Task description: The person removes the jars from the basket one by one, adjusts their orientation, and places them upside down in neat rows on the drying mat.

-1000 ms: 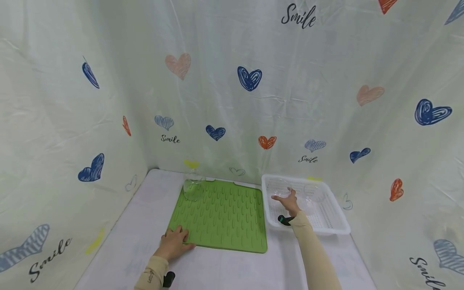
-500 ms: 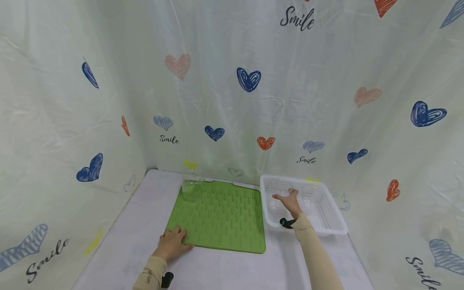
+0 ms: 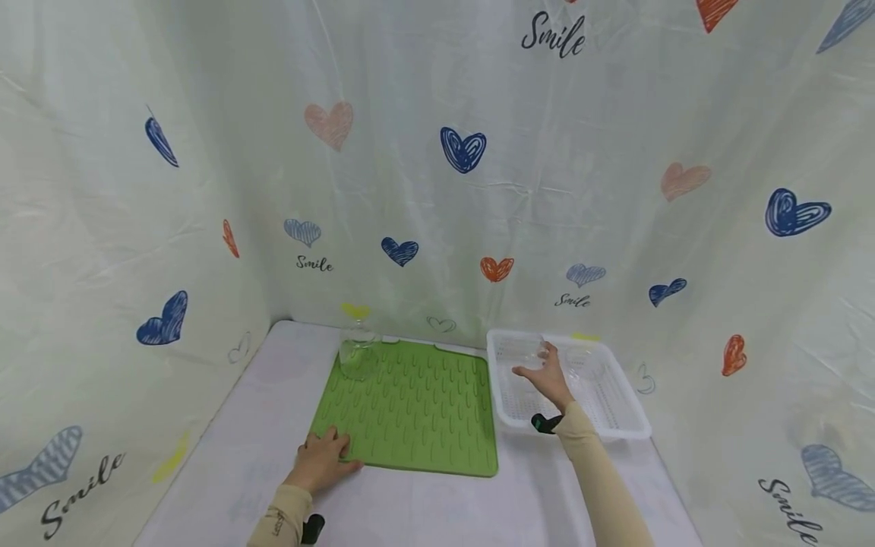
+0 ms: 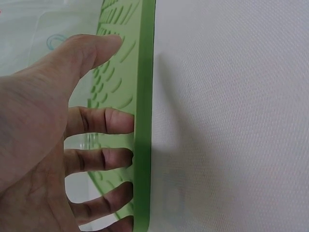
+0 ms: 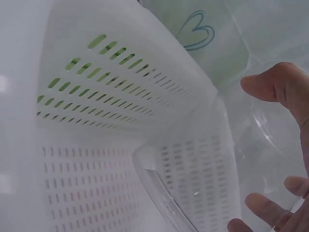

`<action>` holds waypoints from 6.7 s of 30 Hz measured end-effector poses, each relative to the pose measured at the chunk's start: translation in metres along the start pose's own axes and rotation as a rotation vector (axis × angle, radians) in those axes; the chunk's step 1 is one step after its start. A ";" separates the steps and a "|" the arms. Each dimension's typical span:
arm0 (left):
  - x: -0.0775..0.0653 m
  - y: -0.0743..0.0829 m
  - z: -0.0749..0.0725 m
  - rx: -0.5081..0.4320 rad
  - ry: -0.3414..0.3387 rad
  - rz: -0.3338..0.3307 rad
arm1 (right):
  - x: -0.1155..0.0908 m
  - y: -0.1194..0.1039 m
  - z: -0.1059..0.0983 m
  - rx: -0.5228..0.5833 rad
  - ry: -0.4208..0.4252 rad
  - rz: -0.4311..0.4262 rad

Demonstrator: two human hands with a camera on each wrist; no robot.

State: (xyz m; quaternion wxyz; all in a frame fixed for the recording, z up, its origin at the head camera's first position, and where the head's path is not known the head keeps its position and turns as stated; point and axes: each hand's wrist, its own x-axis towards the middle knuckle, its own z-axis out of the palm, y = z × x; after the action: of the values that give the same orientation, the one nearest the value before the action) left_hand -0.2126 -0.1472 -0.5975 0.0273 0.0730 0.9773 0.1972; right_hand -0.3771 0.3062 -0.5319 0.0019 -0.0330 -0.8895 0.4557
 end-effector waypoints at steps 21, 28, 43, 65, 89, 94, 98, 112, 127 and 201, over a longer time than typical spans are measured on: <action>0.000 0.002 -0.005 -0.009 -0.009 -0.007 | -0.027 -0.064 0.006 -0.246 0.022 -0.194; -0.001 0.003 -0.005 -0.027 -0.014 -0.011 | -0.039 -0.085 0.010 -0.336 0.038 -0.261; -0.001 0.003 -0.005 -0.015 -0.035 -0.011 | -0.067 -0.122 0.018 -0.513 0.033 -0.437; 0.009 0.006 -0.019 -0.088 -0.188 -0.030 | -0.103 -0.147 0.031 -0.716 -0.026 -0.586; 0.059 0.036 -0.088 -0.341 0.034 0.018 | -0.114 -0.145 0.029 -0.703 -0.031 -0.658; 0.065 0.055 -0.102 -0.446 0.117 0.090 | -0.115 -0.146 0.030 -0.711 -0.033 -0.663; 0.068 0.073 -0.109 -0.535 0.163 0.184 | -0.117 -0.148 0.030 -0.713 -0.042 -0.656; 0.070 0.128 -0.098 -0.529 0.016 0.467 | -0.121 -0.154 0.031 -0.720 -0.083 -0.660; 0.063 0.142 -0.086 -0.525 -0.006 0.507 | -0.125 -0.152 0.036 -0.767 -0.088 -0.695; 0.064 0.120 -0.096 -0.706 0.089 0.537 | -0.114 -0.126 0.006 0.870 -0.728 0.149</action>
State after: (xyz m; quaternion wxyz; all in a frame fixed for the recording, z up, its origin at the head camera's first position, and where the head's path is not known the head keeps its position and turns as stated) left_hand -0.2681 -0.0642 -0.4640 -0.0436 0.3019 0.7965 0.5220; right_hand -0.2708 0.2205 -0.4302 -0.3232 0.0672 -0.5589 0.7607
